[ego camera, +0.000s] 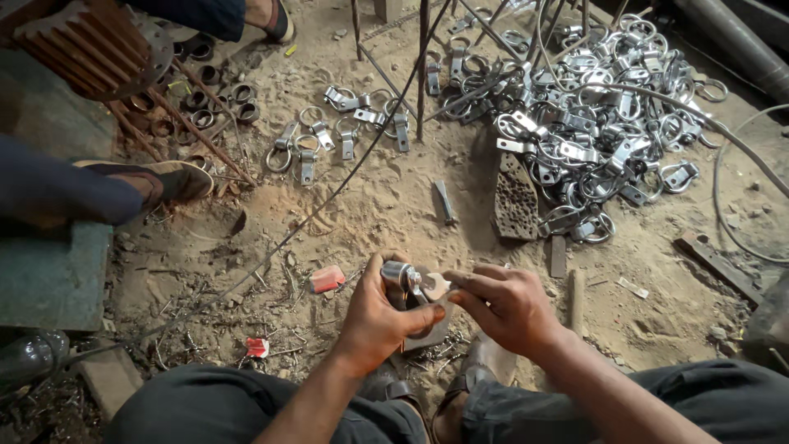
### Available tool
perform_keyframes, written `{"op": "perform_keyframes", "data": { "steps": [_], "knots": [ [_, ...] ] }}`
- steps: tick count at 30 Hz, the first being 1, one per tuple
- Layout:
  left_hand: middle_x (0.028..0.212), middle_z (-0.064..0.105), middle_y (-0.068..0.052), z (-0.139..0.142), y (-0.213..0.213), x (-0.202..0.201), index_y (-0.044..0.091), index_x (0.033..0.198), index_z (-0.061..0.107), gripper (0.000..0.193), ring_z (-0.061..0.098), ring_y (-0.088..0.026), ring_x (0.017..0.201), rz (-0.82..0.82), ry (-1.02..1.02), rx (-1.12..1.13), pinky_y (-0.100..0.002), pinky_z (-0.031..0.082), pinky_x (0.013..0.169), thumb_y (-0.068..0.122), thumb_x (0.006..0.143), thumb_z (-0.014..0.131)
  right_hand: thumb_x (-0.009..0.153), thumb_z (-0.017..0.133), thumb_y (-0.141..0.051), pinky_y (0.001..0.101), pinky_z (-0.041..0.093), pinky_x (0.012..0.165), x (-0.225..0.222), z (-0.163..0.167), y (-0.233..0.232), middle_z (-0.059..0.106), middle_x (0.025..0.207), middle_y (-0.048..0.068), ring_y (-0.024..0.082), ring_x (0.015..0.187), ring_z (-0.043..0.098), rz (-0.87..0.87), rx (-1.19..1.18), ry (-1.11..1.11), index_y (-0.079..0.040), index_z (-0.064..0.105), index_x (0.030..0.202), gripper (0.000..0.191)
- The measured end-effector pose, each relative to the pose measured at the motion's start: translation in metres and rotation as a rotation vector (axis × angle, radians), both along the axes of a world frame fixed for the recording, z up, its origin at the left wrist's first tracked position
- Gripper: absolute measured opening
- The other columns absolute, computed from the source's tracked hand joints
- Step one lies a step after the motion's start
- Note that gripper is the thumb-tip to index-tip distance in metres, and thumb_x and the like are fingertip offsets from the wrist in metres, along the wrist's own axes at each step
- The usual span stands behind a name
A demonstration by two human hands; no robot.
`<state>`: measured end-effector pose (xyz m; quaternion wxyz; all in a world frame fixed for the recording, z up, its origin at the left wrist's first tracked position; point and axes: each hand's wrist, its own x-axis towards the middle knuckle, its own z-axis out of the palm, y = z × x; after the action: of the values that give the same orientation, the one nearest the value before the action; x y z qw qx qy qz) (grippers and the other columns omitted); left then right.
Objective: The person sits on the ground and assembles metal hardware components. They use a wrench to tighten a nut onto a bolt attached to a metal bracket, then use a hammer to strike the assembly. The person repeats this process with multiple similar metal parts.
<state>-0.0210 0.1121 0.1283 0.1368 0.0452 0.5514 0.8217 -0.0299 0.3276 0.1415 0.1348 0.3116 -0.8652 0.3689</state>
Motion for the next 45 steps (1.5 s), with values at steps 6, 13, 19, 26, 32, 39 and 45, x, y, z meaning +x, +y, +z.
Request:
{"op": "perform_keyframes", "data": {
  "steps": [6, 13, 19, 26, 32, 39, 45],
  "knots": [
    [0.101, 0.065, -0.002, -0.002, -0.003, 0.005, 0.004, 0.117, 0.052, 0.054, 0.066, -0.009, 0.092, -0.137, -0.081, 0.087, -0.027, 0.059, 0.079, -0.011, 0.075, 0.081, 0.085, 0.074, -0.019, 0.0412, 0.048, 0.048, 0.000, 0.010, 0.002, 0.069, 0.072, 0.009, 0.027, 0.055, 0.066, 0.000, 0.144, -0.035, -0.009, 0.079, 0.110, 0.027],
    [0.096, 0.065, -0.003, -0.002, -0.003, 0.003, 0.005, 0.116, 0.050, 0.050, 0.066, -0.010, 0.086, -0.118, -0.120, 0.026, -0.028, 0.059, 0.075, -0.008, 0.078, 0.080, 0.088, 0.073, -0.019, 0.0407, 0.049, 0.050, 0.002, 0.004, -0.004, 0.070, 0.072, 0.012, 0.028, 0.057, 0.067, -0.030, 0.086, -0.139, -0.008, 0.078, 0.111, 0.026],
    [0.096, 0.065, -0.003, -0.008, 0.003, 0.000, 0.006, 0.114, 0.045, 0.052, 0.065, -0.009, 0.086, -0.041, 0.033, -0.029, -0.025, 0.056, 0.072, -0.008, 0.079, 0.081, 0.090, 0.069, -0.018, 0.0380, 0.047, 0.049, 0.008, -0.003, -0.012, 0.068, 0.067, 0.013, 0.024, 0.052, 0.064, -0.093, -0.052, -0.385, -0.005, 0.078, 0.113, 0.027],
    [0.093, 0.070, -0.003, 0.007, 0.004, 0.001, 0.007, 0.111, 0.046, 0.052, 0.067, -0.007, 0.081, 0.099, 0.205, -0.420, -0.024, 0.056, 0.068, 0.005, 0.080, 0.088, 0.099, 0.066, -0.024, 0.0310, 0.045, 0.048, 0.012, -0.011, -0.017, 0.065, 0.062, 0.003, 0.007, 0.056, 0.054, -0.085, -0.220, -0.601, -0.001, 0.077, 0.105, 0.027],
    [0.088, 0.072, -0.003, 0.015, 0.006, -0.003, 0.007, 0.111, 0.048, 0.055, 0.070, -0.007, 0.076, 0.147, 0.152, -0.544, -0.025, 0.057, 0.065, 0.007, 0.074, 0.089, 0.098, 0.066, -0.031, 0.0326, 0.029, 0.045, 0.010, -0.018, -0.017, 0.047, 0.056, 0.001, 0.008, 0.052, 0.037, -0.218, -0.151, -0.785, -0.004, 0.081, 0.107, 0.032],
    [0.091, 0.063, -0.006, 0.002, 0.004, -0.008, 0.009, 0.121, 0.049, 0.056, 0.059, -0.017, 0.072, 0.139, -0.267, -0.288, -0.035, 0.048, 0.053, 0.004, 0.077, 0.084, 0.099, 0.068, -0.024, 0.0260, 0.043, 0.055, 0.000, -0.032, -0.006, 0.068, 0.078, -0.005, 0.002, 0.069, 0.054, -0.028, -0.487, -0.730, 0.002, 0.074, 0.111, 0.030],
    [0.112, 0.067, -0.012, 0.004, 0.002, -0.007, 0.008, 0.142, 0.039, 0.066, 0.066, -0.017, 0.095, 0.016, -0.227, 0.105, -0.031, 0.057, 0.077, -0.001, 0.084, 0.069, 0.098, 0.069, -0.024, 0.0256, 0.030, 0.046, 0.001, -0.052, -0.006, 0.055, 0.062, -0.005, 0.004, 0.052, 0.041, -0.096, -0.567, -1.058, 0.000, 0.076, 0.094, 0.026]
  ]
}}
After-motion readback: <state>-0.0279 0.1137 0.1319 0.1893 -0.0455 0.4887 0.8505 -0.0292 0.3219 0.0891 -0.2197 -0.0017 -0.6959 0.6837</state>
